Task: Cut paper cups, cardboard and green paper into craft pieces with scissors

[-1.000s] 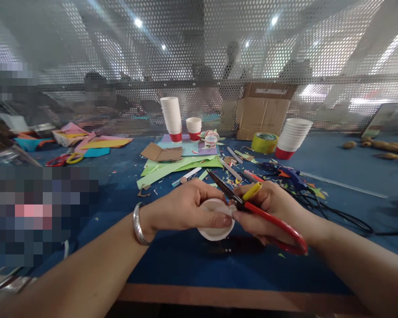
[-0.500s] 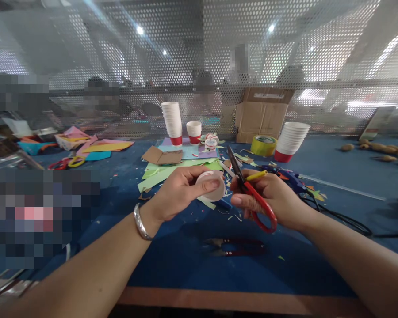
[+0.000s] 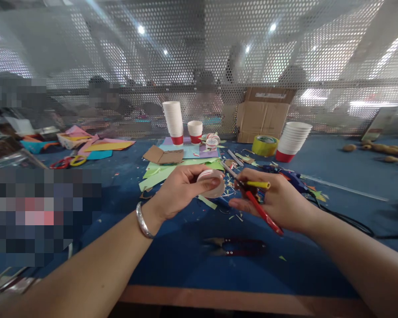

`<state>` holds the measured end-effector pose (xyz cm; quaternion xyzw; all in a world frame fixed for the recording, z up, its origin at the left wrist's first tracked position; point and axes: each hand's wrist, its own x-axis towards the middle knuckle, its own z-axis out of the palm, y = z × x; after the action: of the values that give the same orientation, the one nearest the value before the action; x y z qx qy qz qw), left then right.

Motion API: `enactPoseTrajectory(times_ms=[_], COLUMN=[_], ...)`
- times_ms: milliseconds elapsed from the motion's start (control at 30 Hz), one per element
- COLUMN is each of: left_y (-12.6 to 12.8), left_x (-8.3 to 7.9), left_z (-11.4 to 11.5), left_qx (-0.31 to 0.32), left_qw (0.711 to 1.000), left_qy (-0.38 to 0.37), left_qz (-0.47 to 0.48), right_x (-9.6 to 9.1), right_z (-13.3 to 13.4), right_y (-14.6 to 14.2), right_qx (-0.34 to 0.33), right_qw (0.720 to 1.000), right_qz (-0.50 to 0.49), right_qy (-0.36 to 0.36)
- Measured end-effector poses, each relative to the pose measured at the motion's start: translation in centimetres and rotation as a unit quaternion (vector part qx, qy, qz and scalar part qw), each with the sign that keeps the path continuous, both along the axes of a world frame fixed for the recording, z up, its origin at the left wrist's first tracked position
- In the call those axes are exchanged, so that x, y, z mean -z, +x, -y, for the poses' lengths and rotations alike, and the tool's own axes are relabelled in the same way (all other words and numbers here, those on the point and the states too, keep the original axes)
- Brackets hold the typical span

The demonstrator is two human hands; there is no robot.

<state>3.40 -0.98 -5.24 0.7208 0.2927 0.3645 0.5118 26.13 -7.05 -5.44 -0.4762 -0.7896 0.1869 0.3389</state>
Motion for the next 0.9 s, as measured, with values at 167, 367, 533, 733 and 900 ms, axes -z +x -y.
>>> enactPoseTrajectory(times_ms=[167,367,533,733,900], left_y=[-0.1,-0.1,0.0,-0.2,-0.2], left_x=[-0.1,-0.1,-0.4,-0.9,-1.1], left_z=[0.1,0.4,1.4,2.1,1.8], left_qx=[0.041,0.054,0.031,0.007,0.006], left_qw=[0.999,0.999,0.997,0.989,0.988], left_qy=[-0.011,0.004,0.069,0.13,0.124], left_qz=[0.009,-0.002,-0.032,-0.077,-0.09], right_x=[0.4,0.1,0.3,0.5,0.5], right_z=[-0.1,0.3,0.6,1.1,0.9], right_y=[-0.1,-0.4,-0.6,-0.4,-0.2], right_qx=[0.024,0.043,0.057,0.064,0.063], right_qw=[0.99,0.968,0.944,0.911,0.895], right_qz=[0.096,0.181,0.246,0.279,0.282], right_qy=[0.102,0.167,0.213,0.298,0.34])
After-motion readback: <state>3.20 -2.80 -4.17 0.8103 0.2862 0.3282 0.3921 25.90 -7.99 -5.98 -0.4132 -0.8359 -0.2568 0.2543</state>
